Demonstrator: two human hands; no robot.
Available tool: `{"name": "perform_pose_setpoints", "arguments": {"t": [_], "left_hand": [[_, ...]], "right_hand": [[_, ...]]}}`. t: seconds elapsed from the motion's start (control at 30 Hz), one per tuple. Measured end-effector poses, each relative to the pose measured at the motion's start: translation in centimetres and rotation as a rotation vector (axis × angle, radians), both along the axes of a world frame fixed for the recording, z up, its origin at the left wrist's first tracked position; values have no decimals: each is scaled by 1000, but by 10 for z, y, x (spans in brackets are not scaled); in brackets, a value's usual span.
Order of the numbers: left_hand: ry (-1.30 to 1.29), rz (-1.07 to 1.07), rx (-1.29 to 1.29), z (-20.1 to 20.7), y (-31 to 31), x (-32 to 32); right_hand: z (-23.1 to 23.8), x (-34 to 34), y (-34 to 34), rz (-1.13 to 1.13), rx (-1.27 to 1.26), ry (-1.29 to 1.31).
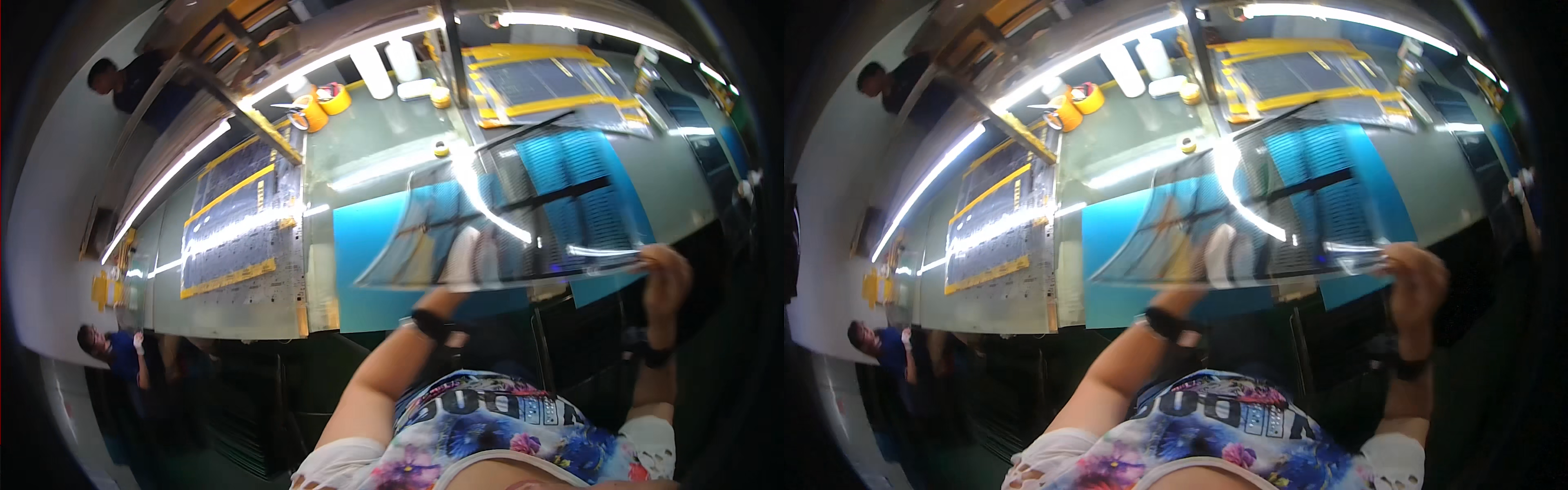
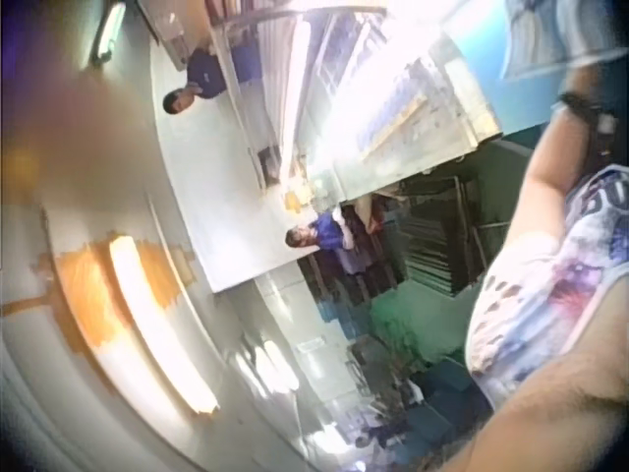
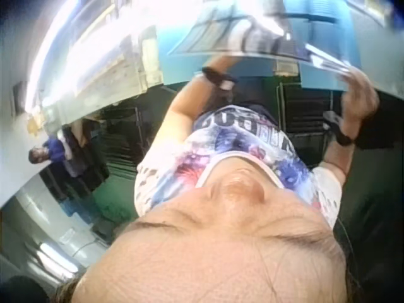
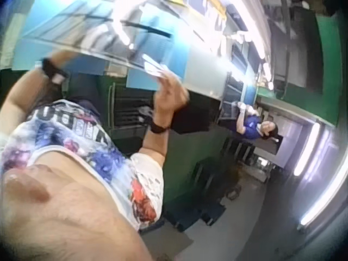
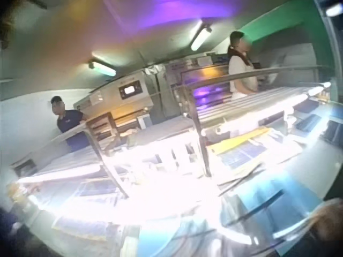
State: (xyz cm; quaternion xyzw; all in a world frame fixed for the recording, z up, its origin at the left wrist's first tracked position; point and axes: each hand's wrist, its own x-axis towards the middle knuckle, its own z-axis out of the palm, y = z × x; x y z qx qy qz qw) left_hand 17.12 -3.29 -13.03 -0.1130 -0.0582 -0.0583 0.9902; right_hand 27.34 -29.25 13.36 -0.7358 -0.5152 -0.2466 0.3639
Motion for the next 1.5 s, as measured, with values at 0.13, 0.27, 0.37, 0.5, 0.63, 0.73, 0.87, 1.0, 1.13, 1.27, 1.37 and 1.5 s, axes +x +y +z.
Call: {"name": "perform_pose_setpoints", "arguments": {"t": [0.13,0.27,0.37,0.5,0.63,0.73,0.87,1.0,1.13,1.27,1.37,1.5], "left_hand": [[244,271,435,59,121,-191],[657,506,841,139,160,-244],[747,358,1012,164,183,-242],[1045,252,1498,130,221,-229],[1067,589,1688,123,212,-204],[994,793,1741,119,211,-198],[996,806,1762,128,210,-195],[1028,792,1750,125,213,-195],[1042,777,1747,123,213,-192],[1031,750,1757,119,215,-185],[1056,705,1731,120,220,-189],[1159,379,1506,129,231,-176]], "right_hand": [[-98,-36,23,175,149,1045],[-129,-82,54,123,110,1605],[-145,-92,53,55,75,1653],[-158,-95,59,-30,67,1616],[-163,-99,66,-156,51,1381],[-170,-100,69,-239,-60,1191],[-167,-103,68,-323,-163,789],[-165,-105,70,-337,-180,840],[-168,-106,70,-316,-129,1082],[-171,-104,70,-286,14,1253],[-165,-104,75,-276,-1,1275],[-175,-105,69,-280,1,1120]]}}
